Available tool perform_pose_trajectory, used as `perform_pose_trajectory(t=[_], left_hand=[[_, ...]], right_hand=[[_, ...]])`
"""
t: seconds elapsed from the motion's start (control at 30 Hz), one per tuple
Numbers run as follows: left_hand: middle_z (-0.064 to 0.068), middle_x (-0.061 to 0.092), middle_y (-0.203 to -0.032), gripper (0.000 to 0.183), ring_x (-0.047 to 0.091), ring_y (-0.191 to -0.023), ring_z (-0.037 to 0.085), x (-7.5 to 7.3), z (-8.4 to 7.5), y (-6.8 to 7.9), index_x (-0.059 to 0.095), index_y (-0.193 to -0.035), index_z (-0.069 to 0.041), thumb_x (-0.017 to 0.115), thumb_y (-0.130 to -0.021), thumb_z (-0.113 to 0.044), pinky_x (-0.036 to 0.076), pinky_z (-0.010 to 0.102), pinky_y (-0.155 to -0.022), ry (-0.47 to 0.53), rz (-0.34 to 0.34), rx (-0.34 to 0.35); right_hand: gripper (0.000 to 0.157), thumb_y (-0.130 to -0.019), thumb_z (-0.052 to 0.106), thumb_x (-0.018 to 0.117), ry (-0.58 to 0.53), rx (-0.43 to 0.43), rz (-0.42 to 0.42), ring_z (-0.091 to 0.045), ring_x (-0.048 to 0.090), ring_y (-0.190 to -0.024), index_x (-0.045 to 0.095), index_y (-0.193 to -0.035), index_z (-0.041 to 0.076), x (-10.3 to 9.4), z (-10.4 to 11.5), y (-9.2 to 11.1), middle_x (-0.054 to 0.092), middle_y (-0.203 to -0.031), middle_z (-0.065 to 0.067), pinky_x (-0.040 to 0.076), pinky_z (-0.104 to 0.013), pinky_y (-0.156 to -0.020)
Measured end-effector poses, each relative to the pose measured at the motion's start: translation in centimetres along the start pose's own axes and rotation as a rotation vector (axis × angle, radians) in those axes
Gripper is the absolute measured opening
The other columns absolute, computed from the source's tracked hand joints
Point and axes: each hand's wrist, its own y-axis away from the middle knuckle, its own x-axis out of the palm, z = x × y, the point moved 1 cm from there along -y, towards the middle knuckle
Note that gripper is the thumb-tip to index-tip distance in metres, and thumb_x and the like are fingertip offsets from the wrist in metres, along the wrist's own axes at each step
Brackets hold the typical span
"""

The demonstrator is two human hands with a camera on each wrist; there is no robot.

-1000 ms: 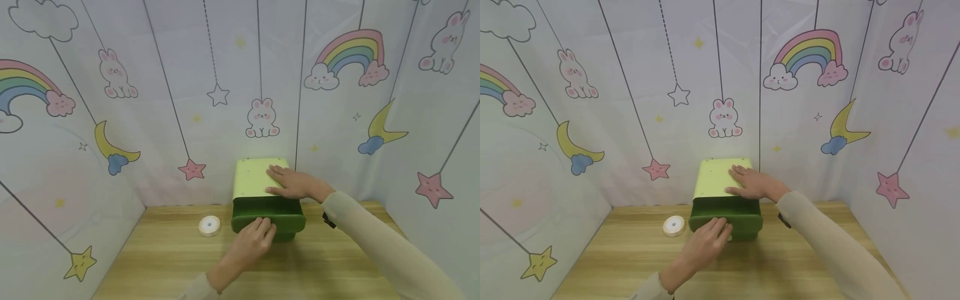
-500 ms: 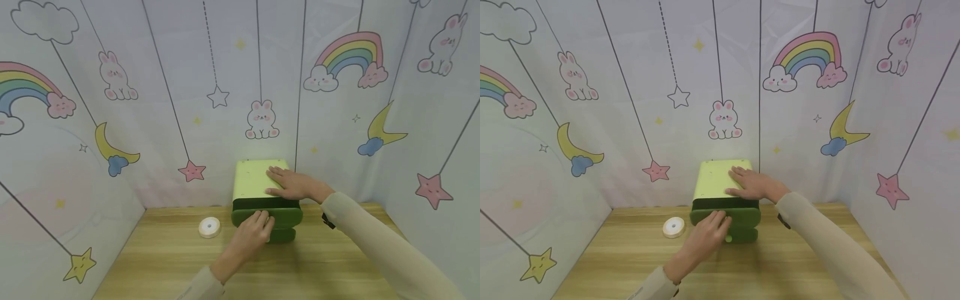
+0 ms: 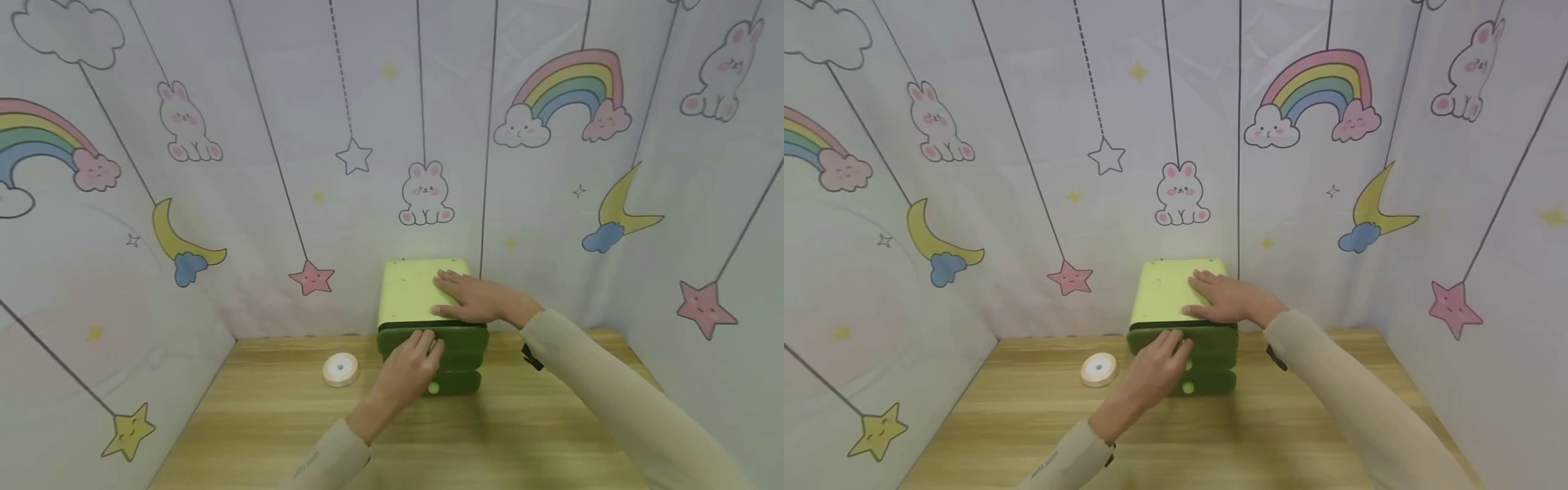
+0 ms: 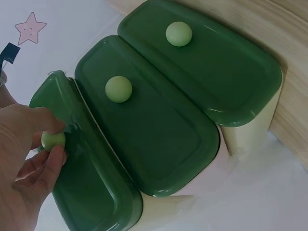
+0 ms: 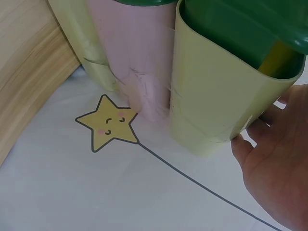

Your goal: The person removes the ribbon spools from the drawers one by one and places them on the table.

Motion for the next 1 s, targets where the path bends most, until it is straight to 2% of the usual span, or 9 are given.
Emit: perform_pose_trajectory(t=[0.13,0.27,0.57,1.0], left_hand=[[0.005,0.069,-0.104,0.021,0.067,-0.091,0.015,0.6,0.3,-0.2,0.077,-0.110,-0.009,0.082,-0.090,-0.014,0.059,0.017,-0.081,0.015,-0.025,-0.003],[0.006,0.069,-0.104,0.019,0.067,-0.091,0.015,1.0,0.5,-0.3,0.077,-0.110,-0.008,0.078,-0.091,-0.007,0.059,0.017,-0.080,0.021,-0.036,0.001],[0.007,0.070,-0.109,0.023,0.069,-0.096,0.015,1.4,0.8,-0.4,0.076,-0.113,-0.006,0.079,-0.091,-0.005,0.059,0.016,-0.083,0.032,0.005,-0.016],[0.008,0.068,-0.112,0.029,0.067,-0.098,0.016,1.8,1.0,-0.1,0.074,-0.117,-0.005,0.080,-0.088,-0.001,0.059,0.015,-0.083,0.077,-0.004,-0.019]], right_hand=[[0.086,-0.107,0.062,0.044,-0.011,-0.002,-0.003,-0.039,0.014,-0.164,0.021,-0.167,0.005,0.0,0.0,0.0,0.014,-0.176,-0.018,0.021,-0.059,-0.132],[0.086,-0.107,0.060,0.045,-0.028,0.003,0.007,-0.038,0.012,-0.165,0.019,-0.167,0.005,-0.2,0.0,0.1,0.012,-0.177,-0.018,0.020,-0.059,-0.132],[0.087,-0.107,0.062,0.043,-0.037,0.007,0.020,-0.038,0.010,-0.165,0.018,-0.167,0.005,-0.2,0.3,0.2,0.010,-0.177,-0.017,0.018,-0.059,-0.132],[0.087,-0.107,0.063,0.041,-0.014,0.014,0.006,-0.037,0.011,-0.165,0.017,-0.168,0.006,0.0,0.4,0.4,0.010,-0.177,-0.017,0.017,-0.057,-0.133]])
